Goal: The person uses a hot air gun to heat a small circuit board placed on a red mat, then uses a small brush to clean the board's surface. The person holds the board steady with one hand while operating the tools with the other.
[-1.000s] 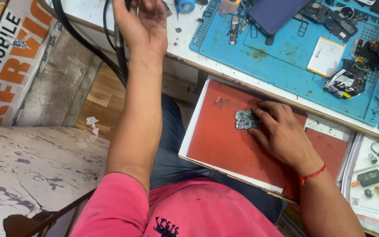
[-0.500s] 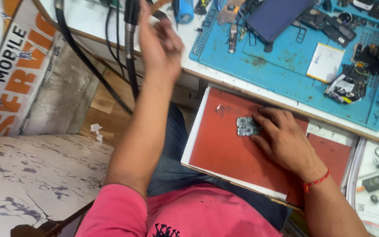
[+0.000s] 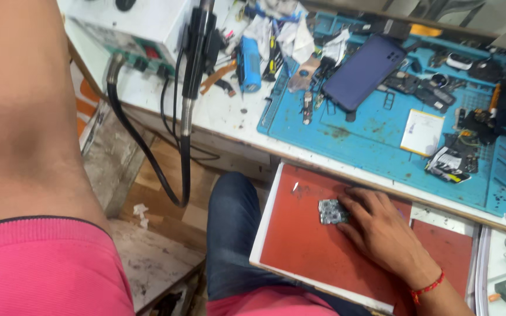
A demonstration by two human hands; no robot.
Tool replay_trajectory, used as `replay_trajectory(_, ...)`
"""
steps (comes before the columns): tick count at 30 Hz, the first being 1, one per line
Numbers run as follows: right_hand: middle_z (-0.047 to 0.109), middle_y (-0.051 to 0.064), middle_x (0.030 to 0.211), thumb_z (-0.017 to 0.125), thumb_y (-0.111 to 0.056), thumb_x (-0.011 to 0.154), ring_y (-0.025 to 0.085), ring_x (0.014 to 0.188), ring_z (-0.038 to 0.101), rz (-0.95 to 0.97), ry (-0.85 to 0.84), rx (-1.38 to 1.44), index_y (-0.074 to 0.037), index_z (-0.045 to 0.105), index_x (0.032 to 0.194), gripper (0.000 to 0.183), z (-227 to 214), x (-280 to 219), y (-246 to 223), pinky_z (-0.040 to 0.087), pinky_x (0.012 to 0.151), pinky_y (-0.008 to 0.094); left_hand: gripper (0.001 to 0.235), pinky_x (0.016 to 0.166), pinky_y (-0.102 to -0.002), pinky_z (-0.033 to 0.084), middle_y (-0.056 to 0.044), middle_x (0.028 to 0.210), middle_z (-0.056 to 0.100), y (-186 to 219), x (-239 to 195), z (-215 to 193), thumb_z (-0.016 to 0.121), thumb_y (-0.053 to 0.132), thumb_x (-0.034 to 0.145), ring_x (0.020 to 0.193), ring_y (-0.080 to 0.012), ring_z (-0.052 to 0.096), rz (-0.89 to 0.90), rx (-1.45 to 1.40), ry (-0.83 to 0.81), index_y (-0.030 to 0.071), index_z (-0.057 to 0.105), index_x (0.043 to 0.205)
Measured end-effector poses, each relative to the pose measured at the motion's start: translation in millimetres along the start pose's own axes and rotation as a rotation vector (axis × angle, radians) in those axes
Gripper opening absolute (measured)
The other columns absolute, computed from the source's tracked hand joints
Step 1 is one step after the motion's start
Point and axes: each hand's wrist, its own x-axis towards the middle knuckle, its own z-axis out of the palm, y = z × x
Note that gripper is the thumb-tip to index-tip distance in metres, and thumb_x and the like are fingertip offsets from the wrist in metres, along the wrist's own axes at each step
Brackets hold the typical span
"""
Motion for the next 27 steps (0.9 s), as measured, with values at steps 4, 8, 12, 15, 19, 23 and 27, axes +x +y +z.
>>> replay_trajectory(4,0.06,0.015,0.128,0.075,-0.026,0.079,0.037,0.115,0.057,0.013,-0.003,-0.007,-0.004,0.065,0.124,0.051,0,0,1,0.049,0.097,0.046,0.027,0.052,-0.028,0.044,-0.001,0.076,0.06,-15,12,2,0.075,0.035,0.096,0.057,-0.01,0.054,-0.024,0.026,-0.011,0.009,0.068,0.097)
replay_trajectory(8,0.06,0.015,0.128,0.075,-0.025,0.079,0.037,0.114,0.057,0.041,-0.037,-0.023,-0.004,0.065,0.124,0.051,0,2,-2,0.049,0.096,0.046,0.025,0.053,-0.028,0.045,-0.001,0.076,0.061,-27,-4,-16,0.076,0.033,0.096,0.059,-0.0108,0.055,-0.091,0.056,-0.017,0.009,0.069,0.097)
replay_trajectory(12,0.06,0.015,0.128,0.075,-0.026,0.079,0.038,0.116,0.056,0.026,-0.015,-0.017,-0.004,0.065,0.123,0.05,0,1,-3,0.049,0.096,0.046,0.023,0.054,-0.029,0.046,-0.002,0.077,0.062,-24,-6,-28,0.076,0.031,0.097,0.06,-0.0116,0.056,-0.094,0.054,-0.05,0.009,0.069,0.097)
replay_trajectory(15,0.06,0.016,0.128,0.075,-0.025,0.079,0.038,0.117,0.056,0.029,-0.019,-0.028,-0.004,0.065,0.123,0.05,1,-2,-2,0.049,0.097,0.046,0.022,0.055,-0.029,0.046,-0.002,0.077,0.063,-19,-11,-45,0.077,0.03,0.097,0.061,-0.0121,0.057,-0.093,0.048,-0.065,0.009,0.07,0.097)
replay_trajectory(19,0.06,0.017,0.128,0.075,-0.025,0.079,0.039,0.116,0.056,0.001,-0.006,-0.034,-0.004,0.065,0.123,0.05,0,3,-2,0.048,0.098,0.046,0.021,0.056,-0.029,0.047,-0.002,0.078,0.063,-6,-11,-75,0.077,0.029,0.098,0.062,-0.0129,0.058,-0.069,0.048,-0.031,0.01,0.07,0.097)
replay_trajectory(23,0.06,0.016,0.128,0.075,-0.026,0.078,0.039,0.116,0.056,0.018,-0.013,-0.02,-0.004,0.065,0.124,0.051,-2,0,-4,0.048,0.098,0.046,0.019,0.057,-0.03,0.048,-0.002,0.079,0.064,13,-17,-93,0.078,0.027,0.098,0.063,-0.0137,0.059,-0.067,0.068,0.021,0.01,0.071,0.097)
replay_trajectory(27,0.06,0.016,0.128,0.074,-0.026,0.081,0.039,0.116,0.056,-0.012,-0.009,-0.021,-0.005,0.064,0.124,0.05,-2,-2,-6,0.047,0.099,0.046,0.018,0.057,-0.03,0.049,-0.002,0.079,0.065,29,-21,-90,0.078,0.026,0.098,0.064,-0.0145,0.061,-0.062,0.076,0.067,0.01,0.071,0.097)
